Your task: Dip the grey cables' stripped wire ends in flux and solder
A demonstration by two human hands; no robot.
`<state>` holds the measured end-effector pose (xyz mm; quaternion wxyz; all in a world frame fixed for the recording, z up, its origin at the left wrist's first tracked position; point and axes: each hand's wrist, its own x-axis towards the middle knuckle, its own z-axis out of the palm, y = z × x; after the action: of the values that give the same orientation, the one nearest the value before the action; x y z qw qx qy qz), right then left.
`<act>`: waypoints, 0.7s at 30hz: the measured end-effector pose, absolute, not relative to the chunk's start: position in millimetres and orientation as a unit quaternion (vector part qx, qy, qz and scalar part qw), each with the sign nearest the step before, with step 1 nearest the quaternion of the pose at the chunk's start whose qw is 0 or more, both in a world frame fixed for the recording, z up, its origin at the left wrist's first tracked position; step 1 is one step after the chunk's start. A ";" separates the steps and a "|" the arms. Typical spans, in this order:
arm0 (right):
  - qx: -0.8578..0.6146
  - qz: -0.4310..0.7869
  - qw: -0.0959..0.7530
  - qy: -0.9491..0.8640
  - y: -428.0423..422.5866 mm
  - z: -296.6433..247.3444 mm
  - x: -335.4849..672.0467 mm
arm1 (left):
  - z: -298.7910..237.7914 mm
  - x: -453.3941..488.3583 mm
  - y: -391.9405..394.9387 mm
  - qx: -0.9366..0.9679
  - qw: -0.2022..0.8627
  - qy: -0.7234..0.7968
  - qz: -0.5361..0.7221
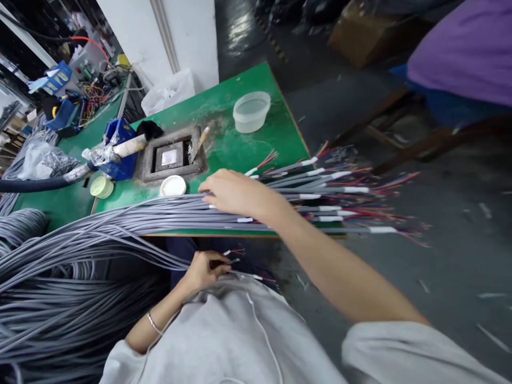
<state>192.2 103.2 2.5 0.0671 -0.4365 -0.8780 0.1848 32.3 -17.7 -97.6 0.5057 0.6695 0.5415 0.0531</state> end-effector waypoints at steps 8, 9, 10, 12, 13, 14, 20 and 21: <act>-0.514 0.084 0.138 -0.843 91.5 -11.8 162.9 | -11.8 6.1 -5.3 0.787 0.425 0.436 0.098; -0.521 0.074 0.154 -0.837 88.5 -10.9 162.5 | 4.6 1.2 -1.5 0.788 0.394 0.452 0.141; -0.527 0.065 0.169 -0.831 84.2 -9.7 162.7 | 18.7 -4.4 3.1 0.789 0.343 0.472 0.194; -0.518 0.043 0.207 -0.829 71.8 -5.8 163.8 | 39.1 -18.1 13.5 0.782 0.201 0.511 0.296; -0.496 0.029 0.234 -0.836 64.0 -3.0 164.4 | 45.7 -25.8 18.3 0.783 0.159 0.516 0.309; -0.449 -0.001 0.287 -0.846 55.4 0.6 164.8 | 50.3 -33.6 22.3 0.788 0.157 0.515 0.298; -0.137 -0.017 0.337 -0.931 5.7 29.0 145.1 | 58.5 -48.1 28.2 0.689 0.467 0.536 0.139; -0.108 0.002 0.307 -0.946 0.9 30.8 135.9 | 58.5 -41.8 28.5 0.666 0.496 0.536 0.151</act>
<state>135.9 0.9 30.8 0.3071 -0.1080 -0.9455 0.0021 -41.8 28.5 58.5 0.4960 0.6664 0.5357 0.1514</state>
